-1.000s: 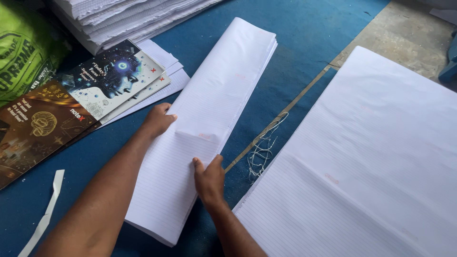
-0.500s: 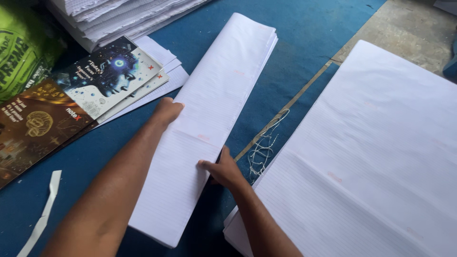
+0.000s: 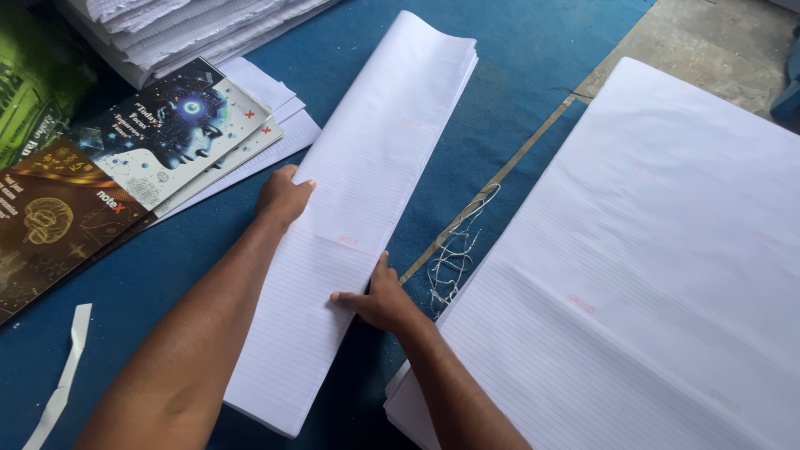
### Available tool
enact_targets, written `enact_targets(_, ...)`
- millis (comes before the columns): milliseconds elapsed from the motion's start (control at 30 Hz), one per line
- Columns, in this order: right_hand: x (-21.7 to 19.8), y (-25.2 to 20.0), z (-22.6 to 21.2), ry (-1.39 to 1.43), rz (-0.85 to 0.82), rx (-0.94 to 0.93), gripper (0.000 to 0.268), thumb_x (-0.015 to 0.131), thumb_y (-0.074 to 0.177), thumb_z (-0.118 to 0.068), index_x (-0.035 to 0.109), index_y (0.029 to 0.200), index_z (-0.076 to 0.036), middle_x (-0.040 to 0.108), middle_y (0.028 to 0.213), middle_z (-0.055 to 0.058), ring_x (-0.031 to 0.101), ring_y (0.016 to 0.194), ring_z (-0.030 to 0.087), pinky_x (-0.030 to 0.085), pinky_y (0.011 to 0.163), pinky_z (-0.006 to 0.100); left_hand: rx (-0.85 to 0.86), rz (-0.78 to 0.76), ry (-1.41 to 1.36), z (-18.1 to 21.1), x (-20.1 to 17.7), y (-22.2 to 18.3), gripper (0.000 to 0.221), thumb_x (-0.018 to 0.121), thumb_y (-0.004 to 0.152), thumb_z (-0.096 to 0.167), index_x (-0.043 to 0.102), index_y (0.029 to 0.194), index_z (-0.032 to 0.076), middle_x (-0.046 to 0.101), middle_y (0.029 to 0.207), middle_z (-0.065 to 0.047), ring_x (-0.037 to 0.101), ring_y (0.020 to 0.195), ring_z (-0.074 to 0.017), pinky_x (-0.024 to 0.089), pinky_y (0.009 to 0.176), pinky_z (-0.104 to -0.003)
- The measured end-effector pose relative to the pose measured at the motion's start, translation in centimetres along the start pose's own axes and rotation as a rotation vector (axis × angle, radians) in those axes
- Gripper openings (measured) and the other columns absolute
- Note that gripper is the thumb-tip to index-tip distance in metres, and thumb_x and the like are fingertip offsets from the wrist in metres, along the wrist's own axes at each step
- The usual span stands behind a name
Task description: The person folds large sheets of lined paper in half and presses the crease with a wooden block. They repeat this process for multiple sheets, stacking the folded paper to the side.
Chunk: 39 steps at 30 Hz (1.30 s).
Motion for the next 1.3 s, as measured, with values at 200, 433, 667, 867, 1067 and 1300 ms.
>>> enact_targets(200,0.7,0.5,0.9,-0.072,0.002,-0.042,0.138,0.083,0.075,-0.050,-0.013,0.149,0.017,0.035,0.138,0.042,0.056,0.122,0.050,0.057,0.098,0.047,-0.011,-0.053,-0.004,0.0,0.7,0.1,0.049,0.059,0.097,0.026,0.054,0.145,0.015,0.064,0.134,-0.013,0.067,0.118,-0.0256,0.058,0.096,-0.041)
enact_targets(433,0.8,0.9,1.2,-0.054,0.006,-0.016,0.138,0.081,0.073,-0.048,-0.013,0.150,0.016,0.036,0.138,0.040,0.060,0.119,0.048,0.060,0.094,0.043,0.192,-0.010,-0.048,-1.2,1.7,3.6,0.052,0.064,0.094,0.028,0.055,0.142,0.007,0.062,0.135,-0.018,0.063,0.121,-0.0304,0.052,0.101,-0.042)
enact_targets(667,0.7,1.3,1.0,-0.114,0.033,-0.037,0.141,0.087,0.074,-0.047,-0.013,0.148,0.018,0.035,0.141,0.041,0.055,0.124,0.047,0.056,0.098,0.039,0.199,0.034,0.254,-2.0,3.4,5.1,0.056,0.056,0.099,0.041,0.047,0.145,0.011,0.047,0.151,-0.014,0.040,0.141,-0.0324,0.037,0.113,-0.054)
enact_targets(867,0.8,1.3,1.4,0.013,0.049,0.012,0.141,0.085,0.067,-0.041,-0.013,0.149,0.017,0.038,0.141,0.039,0.059,0.123,0.046,0.059,0.095,0.038,0.182,0.087,0.330,-0.4,2.0,3.2,0.060,0.063,0.096,0.039,0.044,0.147,0.012,0.040,0.151,-0.014,0.034,0.142,-0.0317,0.031,0.112,-0.061)
enact_targets(1067,-1.2,-0.8,-1.8,0.315,-0.250,0.057,0.098,0.071,0.084,-0.034,0.014,0.158,-0.004,0.040,0.152,0.028,0.045,0.133,0.038,0.047,0.100,0.054,0.407,0.280,0.265,3.5,-1.7,-1.2,0.046,0.074,0.088,0.030,0.063,0.128,0.010,0.055,0.137,-0.012,0.048,0.130,-0.0314,0.041,0.106,-0.052)
enact_targets(1300,-14.4,-9.1,-4.2,0.201,0.079,-0.086,0.066,0.058,0.095,-0.031,0.036,0.149,0.000,0.060,0.133,0.028,0.067,0.114,0.034,0.059,0.092,0.045,0.726,0.324,0.010,10.4,-3.3,-6.6,0.016,0.067,0.093,0.020,0.077,0.094,0.006,0.071,0.107,-0.014,0.065,0.103,-0.0311,0.052,0.092,-0.045)
Point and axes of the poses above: each hand's wrist, its own y-axis towards the middle knuckle, its own x-axis out of the palm, z = x × y, the point moved 9 cm from there along y, towards the middle knuckle
